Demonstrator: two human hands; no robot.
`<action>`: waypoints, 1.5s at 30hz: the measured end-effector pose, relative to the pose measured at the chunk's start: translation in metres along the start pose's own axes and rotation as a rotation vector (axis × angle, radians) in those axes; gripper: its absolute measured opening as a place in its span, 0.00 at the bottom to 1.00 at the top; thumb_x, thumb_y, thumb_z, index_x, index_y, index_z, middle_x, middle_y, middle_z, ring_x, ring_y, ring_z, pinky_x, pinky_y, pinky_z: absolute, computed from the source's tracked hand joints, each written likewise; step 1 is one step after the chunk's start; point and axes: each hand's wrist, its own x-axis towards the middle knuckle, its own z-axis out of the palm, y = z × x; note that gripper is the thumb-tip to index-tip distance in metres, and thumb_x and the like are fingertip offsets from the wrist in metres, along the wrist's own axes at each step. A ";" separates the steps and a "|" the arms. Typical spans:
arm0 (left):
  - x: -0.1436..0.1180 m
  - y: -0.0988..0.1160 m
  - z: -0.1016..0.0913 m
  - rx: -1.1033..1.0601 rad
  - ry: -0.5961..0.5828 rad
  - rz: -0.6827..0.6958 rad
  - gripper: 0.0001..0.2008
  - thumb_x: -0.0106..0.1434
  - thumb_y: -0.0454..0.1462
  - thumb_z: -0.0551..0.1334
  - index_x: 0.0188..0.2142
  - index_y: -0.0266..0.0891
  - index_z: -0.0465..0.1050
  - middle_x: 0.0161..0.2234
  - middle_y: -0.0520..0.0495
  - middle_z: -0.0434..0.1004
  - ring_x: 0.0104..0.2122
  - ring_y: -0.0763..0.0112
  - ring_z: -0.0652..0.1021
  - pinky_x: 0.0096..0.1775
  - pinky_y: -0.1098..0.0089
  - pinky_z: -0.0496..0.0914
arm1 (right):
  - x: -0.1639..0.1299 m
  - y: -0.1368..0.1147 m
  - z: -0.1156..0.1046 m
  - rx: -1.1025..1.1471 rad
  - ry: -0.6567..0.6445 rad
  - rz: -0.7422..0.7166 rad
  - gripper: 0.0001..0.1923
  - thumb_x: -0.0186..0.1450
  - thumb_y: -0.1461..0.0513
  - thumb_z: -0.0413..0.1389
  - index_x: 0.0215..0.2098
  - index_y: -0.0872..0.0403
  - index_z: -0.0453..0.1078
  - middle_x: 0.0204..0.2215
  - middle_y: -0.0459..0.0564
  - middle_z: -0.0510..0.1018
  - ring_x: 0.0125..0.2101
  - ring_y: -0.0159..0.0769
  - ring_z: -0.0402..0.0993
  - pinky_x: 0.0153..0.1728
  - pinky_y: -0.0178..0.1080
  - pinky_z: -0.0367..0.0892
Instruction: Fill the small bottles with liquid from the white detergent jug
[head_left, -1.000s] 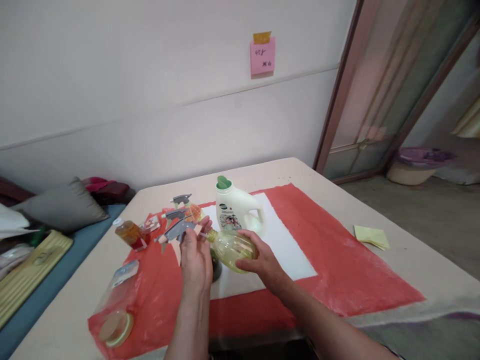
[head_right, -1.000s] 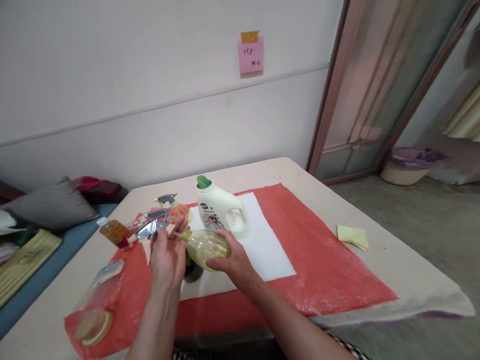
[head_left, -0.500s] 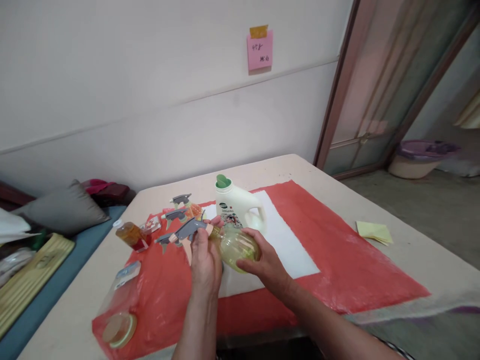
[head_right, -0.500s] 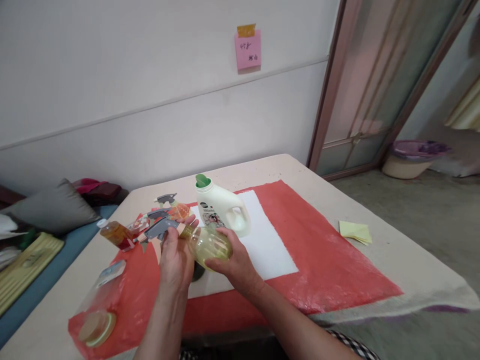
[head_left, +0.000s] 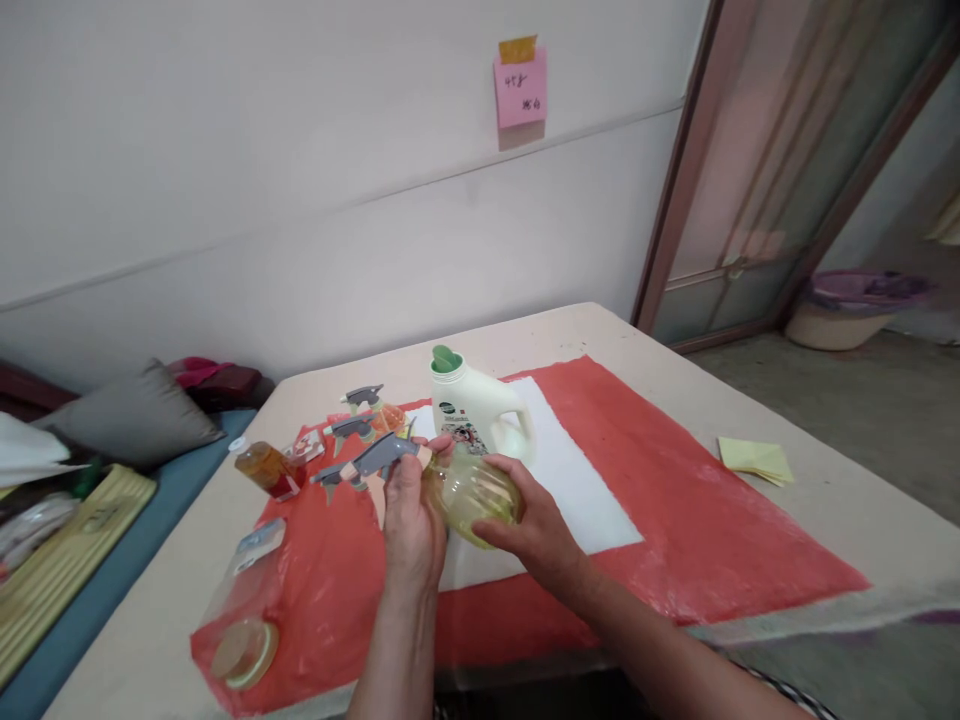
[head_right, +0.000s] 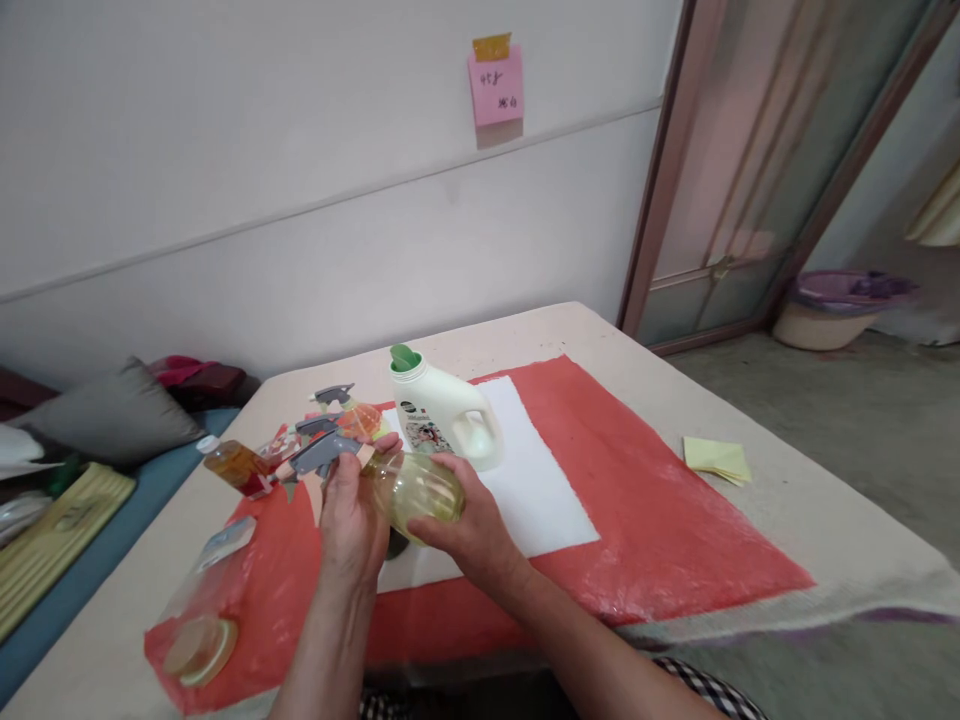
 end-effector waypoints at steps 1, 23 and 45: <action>0.000 0.000 -0.001 0.005 -0.008 -0.007 0.18 0.59 0.50 0.73 0.40 0.42 0.78 0.38 0.43 0.86 0.42 0.58 0.84 0.54 0.54 0.73 | -0.001 -0.001 0.001 0.056 -0.001 0.040 0.36 0.49 0.58 0.71 0.53 0.48 0.65 0.46 0.48 0.78 0.45 0.44 0.75 0.47 0.45 0.70; 0.004 -0.001 -0.005 -0.005 0.105 0.011 0.18 0.60 0.50 0.71 0.36 0.38 0.78 0.31 0.46 0.85 0.32 0.65 0.84 0.44 0.65 0.76 | -0.016 0.012 0.019 0.030 -0.062 -0.020 0.38 0.49 0.63 0.69 0.53 0.45 0.57 0.48 0.48 0.73 0.48 0.46 0.74 0.49 0.49 0.71; -0.002 0.021 -0.010 0.015 -0.142 -0.167 0.19 0.58 0.50 0.73 0.41 0.40 0.78 0.42 0.40 0.85 0.45 0.55 0.84 0.55 0.54 0.73 | -0.015 0.009 0.013 0.831 -0.420 0.650 0.34 0.56 0.39 0.62 0.50 0.52 0.74 0.43 0.54 0.84 0.34 0.39 0.81 0.29 0.33 0.68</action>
